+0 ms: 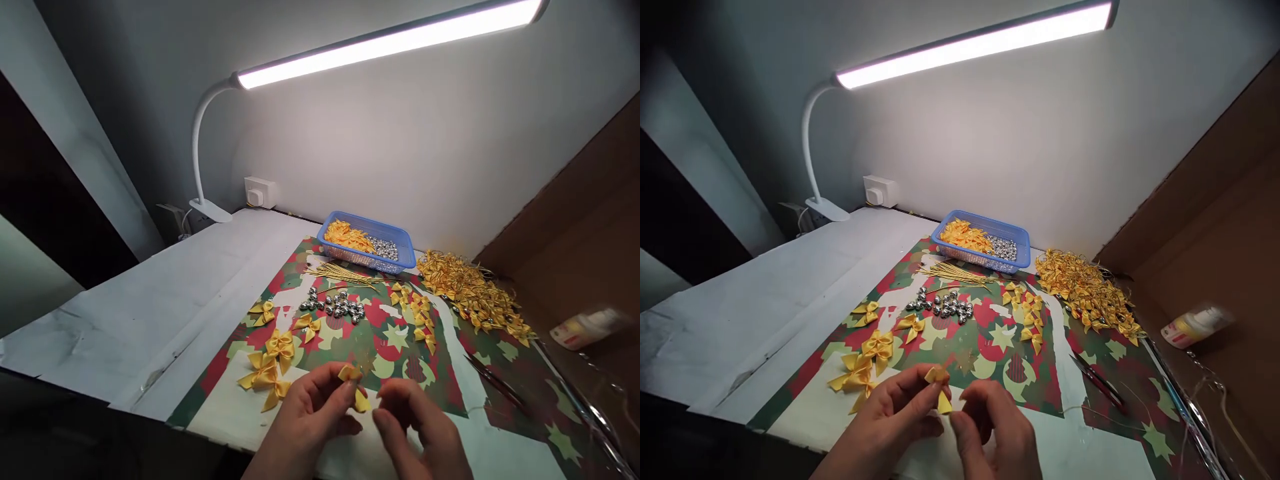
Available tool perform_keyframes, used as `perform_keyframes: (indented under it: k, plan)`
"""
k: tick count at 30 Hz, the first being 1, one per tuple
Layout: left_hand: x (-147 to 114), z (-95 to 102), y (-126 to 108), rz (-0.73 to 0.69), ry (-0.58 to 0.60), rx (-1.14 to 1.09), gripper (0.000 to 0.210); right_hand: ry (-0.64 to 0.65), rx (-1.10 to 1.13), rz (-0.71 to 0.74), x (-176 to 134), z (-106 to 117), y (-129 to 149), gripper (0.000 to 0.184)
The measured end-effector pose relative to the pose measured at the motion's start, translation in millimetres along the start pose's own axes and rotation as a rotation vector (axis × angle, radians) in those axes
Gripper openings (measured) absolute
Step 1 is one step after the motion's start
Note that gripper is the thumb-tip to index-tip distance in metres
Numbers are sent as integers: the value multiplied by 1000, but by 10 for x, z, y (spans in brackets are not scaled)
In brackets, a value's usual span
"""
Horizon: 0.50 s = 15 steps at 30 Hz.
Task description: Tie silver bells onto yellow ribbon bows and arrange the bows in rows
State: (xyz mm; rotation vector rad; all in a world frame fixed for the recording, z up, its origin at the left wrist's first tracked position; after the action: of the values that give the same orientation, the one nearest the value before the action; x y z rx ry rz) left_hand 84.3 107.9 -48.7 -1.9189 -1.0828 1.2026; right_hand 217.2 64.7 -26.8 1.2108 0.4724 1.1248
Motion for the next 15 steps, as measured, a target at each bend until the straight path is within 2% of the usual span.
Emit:
perform_keyframes:
  k: [3,6,8,11,15]
  plan:
    - [3,-98,18,-6,69,153,37,47,132,-186,85,104,-134,43]
    - [-13,-240,41,-14,190,195,38,156,285,-286,119,51,-131,46]
    - [-10,-262,45,-4,193,198,36,184,349,-340,113,16,-133,42]
    - [7,-249,17,8,154,217,35,152,399,-402,91,19,-166,41]
    - [19,-255,-76,-45,164,275,26,176,355,-362,79,23,-161,43]
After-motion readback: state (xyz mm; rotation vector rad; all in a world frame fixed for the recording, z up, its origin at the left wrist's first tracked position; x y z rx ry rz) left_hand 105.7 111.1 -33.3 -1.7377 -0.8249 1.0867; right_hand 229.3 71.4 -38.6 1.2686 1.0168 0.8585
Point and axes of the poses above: each hand's wrist, its own x-axis towards the middle knuckle, its own z-axis out of the back of the hand, y = z × x, the point moved 10 cm from there along x, towards the middle knuckle, and after that the axes turned 11 degrees about -y, right-handed, at the moved point
